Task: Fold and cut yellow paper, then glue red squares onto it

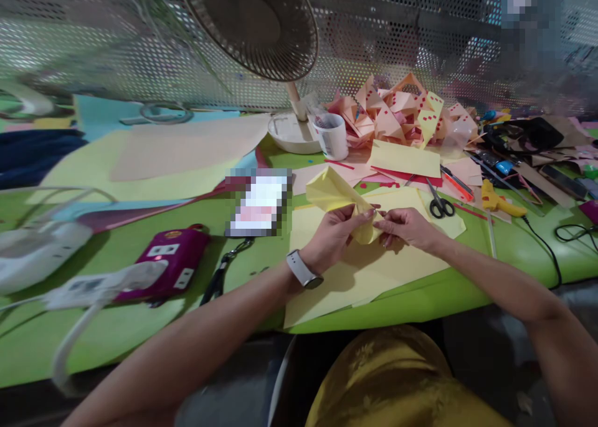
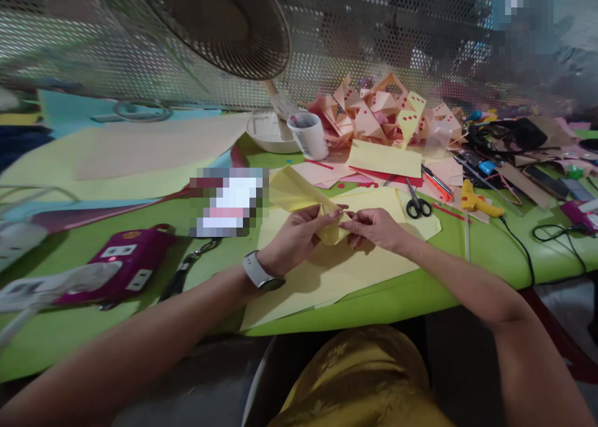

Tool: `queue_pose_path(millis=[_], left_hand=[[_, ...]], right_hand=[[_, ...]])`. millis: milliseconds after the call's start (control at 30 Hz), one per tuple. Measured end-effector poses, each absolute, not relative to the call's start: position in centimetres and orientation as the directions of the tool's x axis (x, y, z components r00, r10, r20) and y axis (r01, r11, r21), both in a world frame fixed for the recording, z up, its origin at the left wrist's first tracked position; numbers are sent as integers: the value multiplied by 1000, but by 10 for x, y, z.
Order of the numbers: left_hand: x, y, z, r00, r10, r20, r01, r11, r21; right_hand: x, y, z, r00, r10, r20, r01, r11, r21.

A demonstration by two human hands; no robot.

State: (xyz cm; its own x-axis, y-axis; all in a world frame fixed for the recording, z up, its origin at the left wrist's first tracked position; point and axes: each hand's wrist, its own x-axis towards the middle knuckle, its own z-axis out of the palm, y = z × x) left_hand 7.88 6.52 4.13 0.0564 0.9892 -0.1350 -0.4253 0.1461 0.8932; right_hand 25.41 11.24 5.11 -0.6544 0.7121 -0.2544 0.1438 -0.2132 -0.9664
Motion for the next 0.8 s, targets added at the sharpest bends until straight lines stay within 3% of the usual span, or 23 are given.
queue_pose_path(millis=[467, 633, 800], left_hand=[[81, 64, 46, 29, 991, -133, -475, 131, 870], [80, 65, 46, 27, 993, -116, -513, 113, 851], [82, 65, 45, 15, 990, -143, -533, 129, 836]], right_hand=[[249, 110, 47, -652, 710, -265, 65, -296, -953], [249, 108, 48, -685, 664, -299, 157, -266, -951], [248, 107, 46, -690, 671, -272, 132, -252, -959]])
